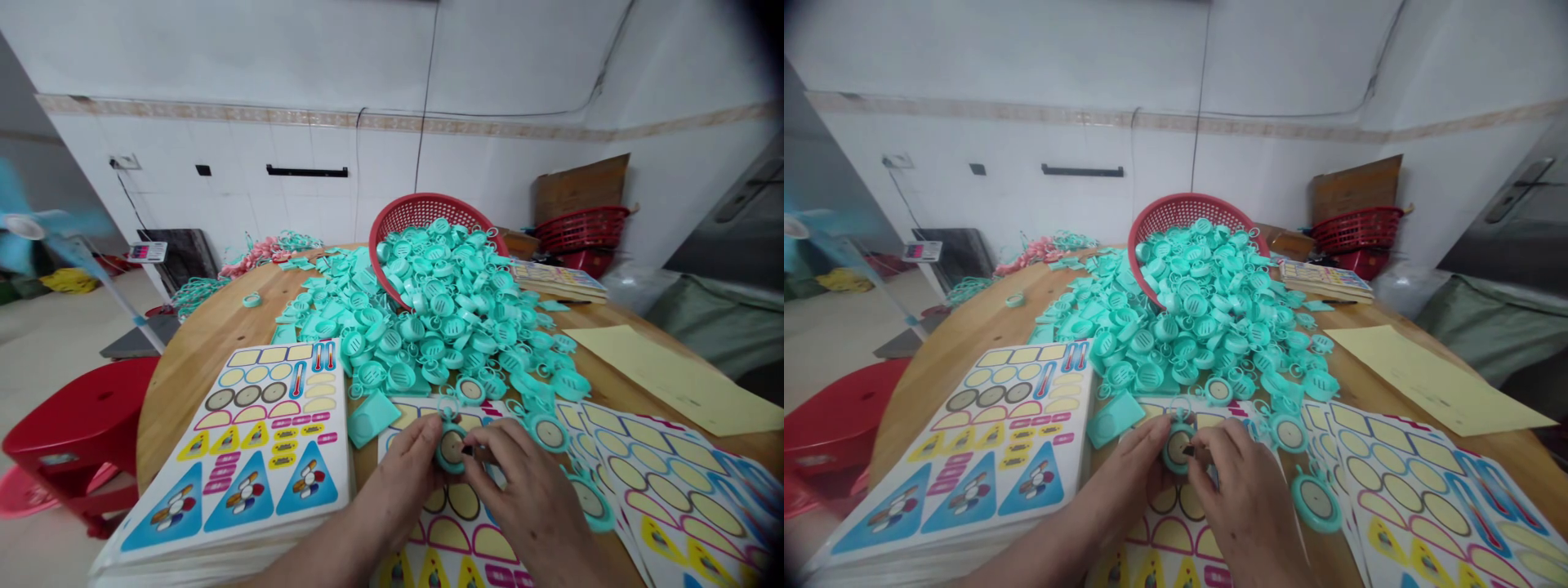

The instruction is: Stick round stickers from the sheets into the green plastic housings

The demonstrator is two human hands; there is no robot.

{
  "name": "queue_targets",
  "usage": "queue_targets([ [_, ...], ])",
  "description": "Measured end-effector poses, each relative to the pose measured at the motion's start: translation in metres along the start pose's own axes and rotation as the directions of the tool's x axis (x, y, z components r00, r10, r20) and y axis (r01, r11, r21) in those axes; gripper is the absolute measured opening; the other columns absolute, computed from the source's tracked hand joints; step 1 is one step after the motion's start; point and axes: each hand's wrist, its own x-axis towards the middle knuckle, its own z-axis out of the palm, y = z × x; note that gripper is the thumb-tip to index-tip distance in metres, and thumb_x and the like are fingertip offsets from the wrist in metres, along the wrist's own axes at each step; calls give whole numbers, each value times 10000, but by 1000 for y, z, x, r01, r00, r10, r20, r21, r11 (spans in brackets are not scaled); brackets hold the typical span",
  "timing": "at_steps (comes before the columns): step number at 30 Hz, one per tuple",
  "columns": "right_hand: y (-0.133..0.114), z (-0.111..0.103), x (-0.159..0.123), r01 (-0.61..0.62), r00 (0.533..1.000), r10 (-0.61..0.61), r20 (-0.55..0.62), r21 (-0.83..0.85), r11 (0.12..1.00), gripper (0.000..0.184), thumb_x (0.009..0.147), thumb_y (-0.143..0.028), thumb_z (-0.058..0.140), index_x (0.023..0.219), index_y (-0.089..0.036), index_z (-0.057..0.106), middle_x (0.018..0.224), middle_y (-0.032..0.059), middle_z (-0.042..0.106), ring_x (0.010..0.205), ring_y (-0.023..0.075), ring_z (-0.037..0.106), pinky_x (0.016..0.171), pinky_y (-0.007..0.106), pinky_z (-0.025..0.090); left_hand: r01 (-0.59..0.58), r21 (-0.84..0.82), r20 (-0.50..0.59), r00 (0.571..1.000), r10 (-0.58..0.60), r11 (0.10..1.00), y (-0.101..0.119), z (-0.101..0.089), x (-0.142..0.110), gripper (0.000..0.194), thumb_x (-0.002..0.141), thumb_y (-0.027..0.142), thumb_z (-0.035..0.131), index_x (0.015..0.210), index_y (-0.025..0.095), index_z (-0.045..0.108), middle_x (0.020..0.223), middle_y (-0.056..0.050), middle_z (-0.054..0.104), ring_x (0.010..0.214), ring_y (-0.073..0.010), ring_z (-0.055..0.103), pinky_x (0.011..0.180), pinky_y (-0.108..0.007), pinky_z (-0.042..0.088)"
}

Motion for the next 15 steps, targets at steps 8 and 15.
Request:
queue_targets([
  [8, -3, 8, 0, -266, 951, 297, -83, 268, 926, 342, 799, -382, 545, 1093, -241, 441, 940, 35, 489, 755, 203, 639, 612, 335, 543, 2, 9, 8, 1000, -2, 1000, 5, 1, 0, 303, 850, 403, 548, 959, 127, 611, 827, -59, 627, 753, -147, 570, 735, -305, 474],
  [15, -4, 7, 7, -365, 921, 383, 76, 519, 773, 291, 747, -410, 624, 962, -236, 532, 698, -57, 398, 545, 122, 508, 434, 226, 467, 20, 124, 54, 998, -27, 992, 8, 4, -5, 353, 868, 412, 510, 1056, 128, 601, 975, -108, 660, 876, -207, 613, 714, -303, 487],
])
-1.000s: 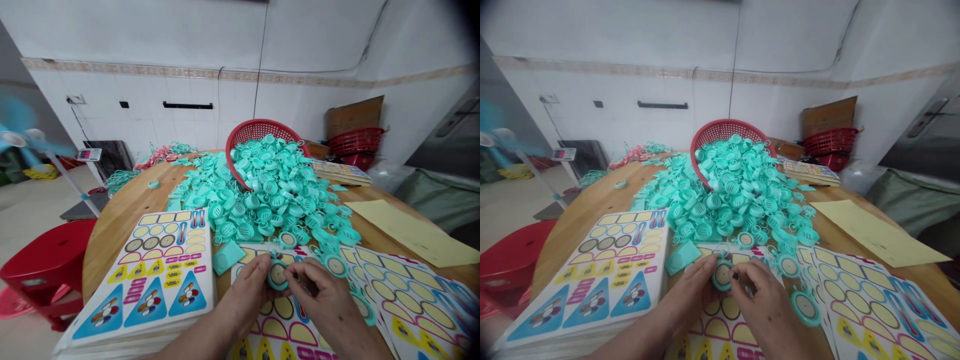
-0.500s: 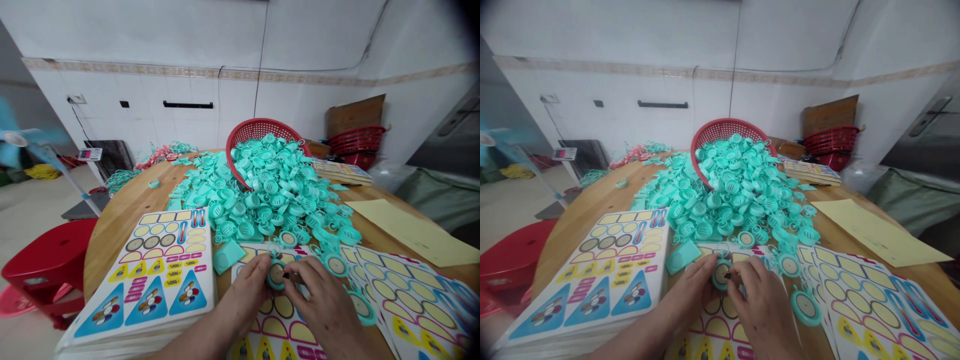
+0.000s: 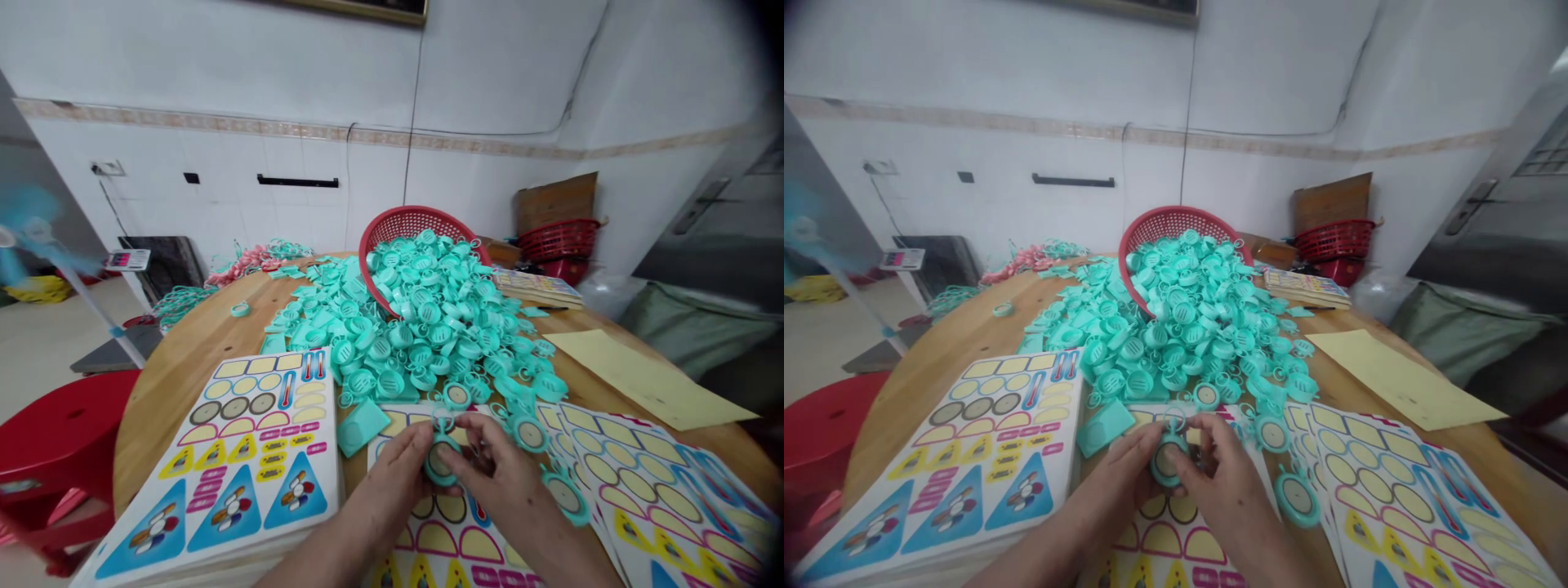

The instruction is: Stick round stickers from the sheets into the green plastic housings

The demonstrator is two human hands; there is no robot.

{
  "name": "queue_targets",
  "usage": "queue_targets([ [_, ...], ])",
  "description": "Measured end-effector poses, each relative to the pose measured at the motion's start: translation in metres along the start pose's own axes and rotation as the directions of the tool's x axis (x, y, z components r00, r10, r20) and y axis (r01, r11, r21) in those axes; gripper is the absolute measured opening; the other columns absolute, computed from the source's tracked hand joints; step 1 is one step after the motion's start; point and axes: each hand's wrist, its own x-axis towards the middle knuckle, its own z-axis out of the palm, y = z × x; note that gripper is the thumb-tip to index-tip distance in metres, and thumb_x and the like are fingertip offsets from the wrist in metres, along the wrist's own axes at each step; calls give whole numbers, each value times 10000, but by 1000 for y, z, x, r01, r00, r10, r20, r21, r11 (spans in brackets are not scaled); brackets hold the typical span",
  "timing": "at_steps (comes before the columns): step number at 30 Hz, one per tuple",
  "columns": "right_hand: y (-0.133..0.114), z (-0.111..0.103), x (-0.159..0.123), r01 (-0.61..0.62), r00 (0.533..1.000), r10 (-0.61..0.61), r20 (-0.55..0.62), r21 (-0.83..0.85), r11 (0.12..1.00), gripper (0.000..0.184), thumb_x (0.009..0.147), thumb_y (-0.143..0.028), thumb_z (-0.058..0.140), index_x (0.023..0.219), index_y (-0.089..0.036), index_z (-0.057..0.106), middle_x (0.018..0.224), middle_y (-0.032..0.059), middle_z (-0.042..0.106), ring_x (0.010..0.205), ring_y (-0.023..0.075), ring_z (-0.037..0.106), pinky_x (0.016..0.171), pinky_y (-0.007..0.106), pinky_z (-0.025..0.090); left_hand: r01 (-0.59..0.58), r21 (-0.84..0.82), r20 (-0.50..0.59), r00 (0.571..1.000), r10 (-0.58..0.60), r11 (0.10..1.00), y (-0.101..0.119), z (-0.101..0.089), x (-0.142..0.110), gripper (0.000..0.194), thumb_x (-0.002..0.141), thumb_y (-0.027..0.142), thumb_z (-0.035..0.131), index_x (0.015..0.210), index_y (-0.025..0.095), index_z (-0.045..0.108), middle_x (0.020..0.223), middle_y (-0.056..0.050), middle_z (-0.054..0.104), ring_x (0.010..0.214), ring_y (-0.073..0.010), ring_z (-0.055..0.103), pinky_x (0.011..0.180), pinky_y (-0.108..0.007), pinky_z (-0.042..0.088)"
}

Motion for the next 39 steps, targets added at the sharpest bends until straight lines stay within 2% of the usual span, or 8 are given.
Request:
queue_targets([
  [4, -2, 0, -1, -1, 1000, 1, 7, -28, 1000, 338, 736, -372, 631, 1036, -225, 579, 710, -44, 403, 614, 147, 514, 475, 242, 465, 3, 132, -14, 1000, -1, 991, 2, -4, -3, 459, 860, 448, 515, 1252, 209, 525, 1220, -101, 589, 1060, -252, 565, 835, -369, 480],
  [8, -11, -4, -1, 93, 995, -90, 49, -66, 993, 154, 781, -334, 582, 839, -204, 642, 759, 5, 511, 668, 156, 515, 563, 258, 467, -46, 282, -63, 996, 67, 958, 6, -7, -5, 524, 834, 436, 565, 1324, 278, 471, 1408, -49, 454, 1275, -264, 402, 991, -365, 390],
  [16, -17, -9, 1, 189, 979, -176, 105, -119, 975, 189, 816, -290, 500, 774, -187, 652, 800, 45, 612, 716, 183, 570, 650, 292, 461, -113, 388, 91, 992, 84, 915, 3, -7, 0, 559, 809, 449, 590, 1309, 227, 471, 1300, -73, 541, 1142, -258, 515, 898, -356, 480],
  [21, -6, -11, 4, 169, 979, -154, 135, -113, 979, 254, 852, -354, 481, 765, -205, 667, 871, 50, 648, 851, 208, 602, 752, 304, 460, -74, 495, 75, 996, 42, 866, -1, -12, 1, 905, 737, 541, 629, 1458, 183, 217, 851, -45, 665, 806, -214, 611, 703, -316, 501],
  [24, 1, -32, 8, 161, 986, -146, 85, -217, 963, 304, 856, -422, 470, 852, -209, 688, 905, 63, 655, 889, 234, 606, 796, 339, 459, -105, 509, 99, 993, 63, 855, 0, -17, 2, 1023, 720, 576, 628, 1472, 123, 102, 928, -98, 678, 861, -232, 623, 746, -342, 485],
  [27, 11, -69, 9, 151, 988, -145, 46, -374, 915, 352, 864, -470, 442, 872, -223, 692, 859, 62, 657, 851, 244, 613, 766, 350, 469, -165, 432, -28, 980, 196, 887, 4, -22, 7, 857, 749, 571, 596, 1405, 124, 273, 1192, -186, 606, 1034, -256, 592, 843, -369, 463],
  [33, 49, -139, 8, 4, 1000, 6, 15, -612, 791, 425, 781, -545, 434, 795, -229, 718, 768, 88, 680, 788, 287, 636, 719, 387, 497, -273, 335, -333, 861, 384, 902, 17, -29, 15, 529, 757, 492, 603, 1135, 143, 482, 1014, -153, 675, 852, -215, 639, 713, -331, 483],
  [39, 58, -139, 25, 37, 998, -65, -16, -673, 739, 430, 823, -505, 384, 869, -205, 689, 884, 117, 675, 880, 290, 616, 802, 398, 465, -324, 266, -465, 782, 415, 908, 30, -31, 10, 431, 730, 435, 636, 1051, 168, 530, 958, -101, 691, 808, -177, 642, 678, -283, 472],
])
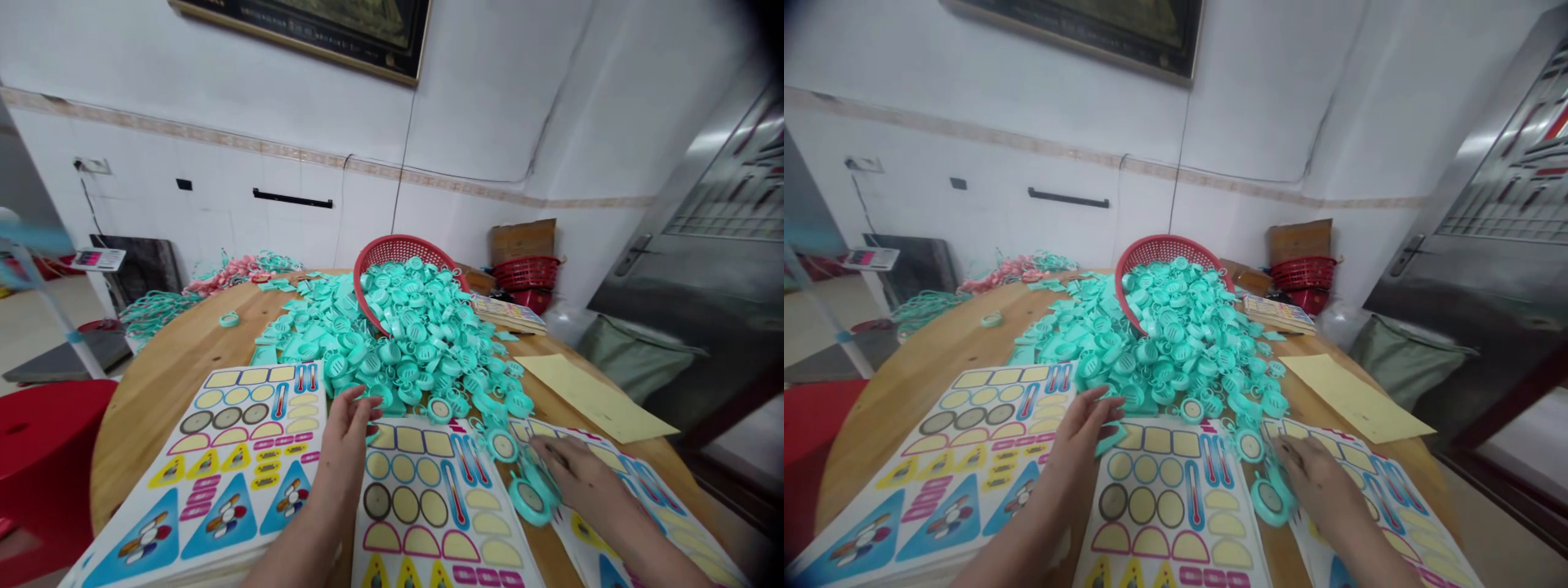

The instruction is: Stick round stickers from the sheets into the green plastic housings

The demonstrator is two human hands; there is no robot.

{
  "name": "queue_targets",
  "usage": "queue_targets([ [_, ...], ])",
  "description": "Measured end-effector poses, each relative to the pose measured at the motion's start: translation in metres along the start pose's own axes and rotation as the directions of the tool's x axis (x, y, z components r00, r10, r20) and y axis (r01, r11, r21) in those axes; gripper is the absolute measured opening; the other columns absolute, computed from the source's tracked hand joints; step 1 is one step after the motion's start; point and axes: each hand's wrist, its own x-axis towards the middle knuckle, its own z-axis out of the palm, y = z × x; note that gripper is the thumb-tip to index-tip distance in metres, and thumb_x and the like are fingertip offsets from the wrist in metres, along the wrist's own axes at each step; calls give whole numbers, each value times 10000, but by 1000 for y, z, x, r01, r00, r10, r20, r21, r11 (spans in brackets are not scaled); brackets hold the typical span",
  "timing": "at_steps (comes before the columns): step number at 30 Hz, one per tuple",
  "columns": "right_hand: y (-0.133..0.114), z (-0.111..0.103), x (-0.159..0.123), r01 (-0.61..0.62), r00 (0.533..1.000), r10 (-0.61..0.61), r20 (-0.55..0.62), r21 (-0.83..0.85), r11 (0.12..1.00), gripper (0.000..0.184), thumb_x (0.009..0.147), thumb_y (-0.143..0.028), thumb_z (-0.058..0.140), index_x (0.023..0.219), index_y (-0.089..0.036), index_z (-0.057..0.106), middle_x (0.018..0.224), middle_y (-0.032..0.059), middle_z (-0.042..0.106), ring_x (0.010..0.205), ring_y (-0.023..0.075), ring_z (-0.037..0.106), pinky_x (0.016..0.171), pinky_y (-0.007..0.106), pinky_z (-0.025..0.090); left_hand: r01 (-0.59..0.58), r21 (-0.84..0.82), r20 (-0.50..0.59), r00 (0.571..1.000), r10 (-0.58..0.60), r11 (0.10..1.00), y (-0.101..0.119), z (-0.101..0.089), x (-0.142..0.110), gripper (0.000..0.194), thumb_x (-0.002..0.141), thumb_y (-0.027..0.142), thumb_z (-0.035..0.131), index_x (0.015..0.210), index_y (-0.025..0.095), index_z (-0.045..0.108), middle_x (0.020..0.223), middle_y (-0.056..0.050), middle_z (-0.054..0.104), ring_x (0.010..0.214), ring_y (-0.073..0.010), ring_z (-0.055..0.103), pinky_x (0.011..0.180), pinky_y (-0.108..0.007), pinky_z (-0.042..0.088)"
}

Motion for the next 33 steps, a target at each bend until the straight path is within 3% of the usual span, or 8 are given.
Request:
queue_targets([
  [10, -60, 62, 78, 6, 999, -8, 51, 28, 1000, 149, 666, -205, 636, 527, -204, 581, 669, -3, 486, 635, 161, 508, 569, 249, 332, 42, -23, 6, 999, -42, 999, -3, 2, 2, 361, 682, 408, 672, 930, 159, 589, 810, -64, 701, 686, -140, 622, 598, -242, 445],
  [13, -59, 56, 75, -11, 999, 4, 52, 132, 991, 242, 690, -246, 625, 484, -198, 509, 614, -16, 432, 638, 163, 481, 588, 256, 351, 72, -22, 73, 995, -70, 997, -7, 2, 4, 357, 681, 418, 680, 906, 154, 595, 781, -65, 699, 668, -139, 619, 588, -242, 444],
  [17, -70, 26, 50, -49, 997, 21, 81, 369, 928, 270, 850, -465, 489, 775, -213, 550, 650, -24, 444, 594, 142, 433, 544, 245, 366, 105, -45, 179, 979, -96, 993, -10, 6, -2, 389, 690, 455, 681, 913, 148, 596, 806, -80, 695, 693, -154, 620, 598, -261, 465],
  [18, -78, 19, 42, -81, 993, 33, 109, 479, 874, 295, 860, -510, 481, 836, -221, 532, 628, -44, 406, 545, 124, 383, 499, 226, 330, 133, -47, 220, 968, -119, 990, -11, 8, -6, 426, 682, 461, 694, 949, 144, 596, 854, -93, 695, 732, -166, 626, 622, -274, 479],
  [22, -122, 12, 11, -302, 947, -7, 320, 902, 309, 317, 765, -476, 691, 786, -213, 514, 562, -86, 277, 492, 79, 220, 460, 192, 220, 331, -47, 419, 863, -282, 942, -11, 14, -22, 642, 638, 456, 759, 1158, 141, 553, 1157, -152, 618, 1001, -235, 600, 816, -348, 498],
  [26, -153, 29, -4, -364, 922, -92, 375, 924, 116, 295, 727, -399, 761, 726, -191, 552, 596, -76, 291, 501, 62, 222, 471, 192, 226, 404, -175, 468, 837, -285, 898, -9, 16, -24, 535, 673, 461, 734, 1092, 159, 598, 1047, -97, 639, 939, -186, 603, 857, -342, 476],
  [30, -153, 44, -4, -354, 918, -123, 377, 919, 175, 274, 767, -436, 716, 779, -192, 591, 618, -59, 312, 526, 76, 245, 455, 207, 185, 257, -189, 272, 941, -201, 948, -6, 14, -12, 314, 649, 413, 745, 774, 169, 592, 730, 13, 598, 678, -98, 559, 702, -260, 467],
  [33, -145, 49, -4, -348, 923, -56, 382, 886, 306, 342, 789, -523, 653, 936, -219, 602, 607, -60, 336, 527, 90, 256, 442, 210, 172, 170, -68, 246, 958, -149, 983, -7, 11, -7, 269, 633, 384, 744, 698, 170, 593, 600, 36, 553, 563, -89, 494, 585, -233, 411],
])
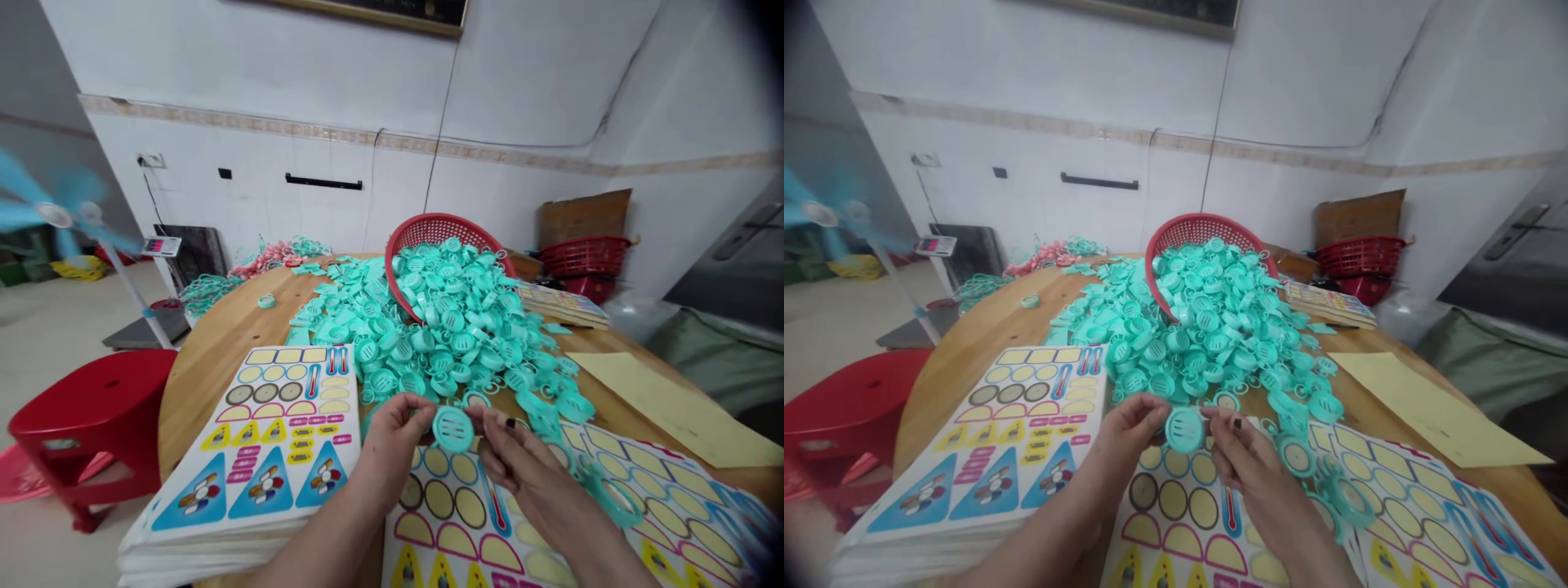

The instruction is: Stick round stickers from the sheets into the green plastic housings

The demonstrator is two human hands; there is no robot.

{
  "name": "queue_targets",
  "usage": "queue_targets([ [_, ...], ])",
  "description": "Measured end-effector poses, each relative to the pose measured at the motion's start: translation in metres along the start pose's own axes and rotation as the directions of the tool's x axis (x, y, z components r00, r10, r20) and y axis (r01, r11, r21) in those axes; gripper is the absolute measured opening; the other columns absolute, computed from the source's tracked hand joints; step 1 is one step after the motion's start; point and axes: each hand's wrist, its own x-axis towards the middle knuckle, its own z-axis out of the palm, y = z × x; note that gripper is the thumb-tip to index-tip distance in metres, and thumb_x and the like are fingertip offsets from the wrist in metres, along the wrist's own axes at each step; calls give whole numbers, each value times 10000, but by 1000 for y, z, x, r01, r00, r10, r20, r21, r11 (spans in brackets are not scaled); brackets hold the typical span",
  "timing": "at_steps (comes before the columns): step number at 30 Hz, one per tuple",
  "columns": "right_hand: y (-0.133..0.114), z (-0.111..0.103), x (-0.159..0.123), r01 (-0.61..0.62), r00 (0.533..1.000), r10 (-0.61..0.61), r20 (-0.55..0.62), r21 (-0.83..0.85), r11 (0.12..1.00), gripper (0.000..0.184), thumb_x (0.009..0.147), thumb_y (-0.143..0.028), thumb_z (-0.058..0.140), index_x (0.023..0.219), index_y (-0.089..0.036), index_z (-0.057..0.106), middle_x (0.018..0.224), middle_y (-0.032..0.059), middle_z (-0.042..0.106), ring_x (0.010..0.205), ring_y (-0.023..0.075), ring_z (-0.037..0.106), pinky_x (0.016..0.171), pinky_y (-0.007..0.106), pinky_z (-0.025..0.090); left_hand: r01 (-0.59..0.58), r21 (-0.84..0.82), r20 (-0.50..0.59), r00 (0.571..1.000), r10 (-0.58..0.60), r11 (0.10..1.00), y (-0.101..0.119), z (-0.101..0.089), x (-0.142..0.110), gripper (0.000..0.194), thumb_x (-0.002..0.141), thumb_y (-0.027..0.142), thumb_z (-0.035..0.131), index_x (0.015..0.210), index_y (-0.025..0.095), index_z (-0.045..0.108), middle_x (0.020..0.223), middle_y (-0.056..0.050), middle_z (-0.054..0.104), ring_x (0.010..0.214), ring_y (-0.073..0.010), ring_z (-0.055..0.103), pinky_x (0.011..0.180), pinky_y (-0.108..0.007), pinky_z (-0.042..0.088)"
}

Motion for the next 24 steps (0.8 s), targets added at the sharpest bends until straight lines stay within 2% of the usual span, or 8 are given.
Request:
queue_targets([
  [5, 4, -4, -3, 15, 999, -22, -27, -240, 971, 374, 712, -504, 718, 936, -217, 629, 652, -44, 463, 559, 94, 392, 462, 204, 280, -95, 217, 96, 993, 75, 971, -5, 0, -2, 255, 696, 363, 702, 851, 176, 624, 578, 32, 568, 543, -104, 481, 542, -235, 368],
  [8, 8, -4, -3, -2, 999, -5, -54, -128, 992, 392, 743, -515, 683, 981, -215, 596, 548, -83, 398, 452, 70, 310, 411, 194, 225, -85, 47, 109, 991, 79, 995, -3, 5, -8, 422, 722, 415, 687, 1058, 189, 569, 888, -49, 685, 794, -167, 609, 685, -269, 460],
  [10, 10, -2, -2, 24, 996, -26, -84, -23, 999, 388, 755, -509, 678, 986, -217, 568, 526, -96, 375, 427, 63, 276, 395, 187, 192, -35, -16, 220, 975, 38, 999, -1, 8, -12, 461, 732, 401, 689, 1126, 188, 580, 1111, -87, 657, 1024, -209, 591, 859, -310, 457],
  [13, 12, 3, -2, 57, 992, -57, -115, -3, 998, 365, 730, -485, 710, 945, -236, 551, 539, -100, 370, 422, 61, 275, 391, 185, 196, 26, 27, 324, 945, -33, 999, 1, 11, -15, 374, 777, 389, 644, 1083, 174, 655, 1114, -78, 668, 1074, -219, 581, 940, -319, 429],
  [15, 10, 6, -4, 53, 990, -64, -124, -85, 995, 374, 724, -521, 694, 929, -243, 550, 569, -89, 402, 432, 71, 308, 396, 195, 230, 26, -2, 245, 969, -25, 1000, 2, 9, -13, 347, 798, 398, 614, 1051, 167, 671, 1054, -72, 689, 1025, -216, 604, 903, -318, 459],
  [18, 9, 9, -7, 50, 990, -95, -109, -357, 933, 353, 824, -570, 536, 978, -253, 563, 781, -9, 578, 620, 134, 512, 526, 233, 397, -13, -116, 32, 999, 17, 993, 6, 1, -6, 317, 778, 391, 642, 994, 161, 664, 975, -67, 700, 955, -207, 630, 857, -326, 491],
  [21, 17, 11, -7, 157, 986, -156, 57, -627, 763, 282, 915, -455, 402, 938, -255, 600, 890, 27, 634, 828, 197, 586, 711, 296, 452, -56, -201, -82, 996, 40, 978, 11, -6, 1, 292, 751, 387, 671, 915, 148, 644, 911, -63, 696, 872, -202, 653, 821, -346, 515],
  [24, 31, 17, -3, 371, 928, -245, 280, -740, 561, 253, 916, -299, 395, 842, -233, 628, 823, 36, 622, 799, 202, 600, 709, 309, 444, -53, -176, -88, 995, 38, 983, 15, -9, 2, 320, 755, 413, 651, 937, 151, 626, 886, -69, 692, 817, -193, 660, 751, -315, 527],
])
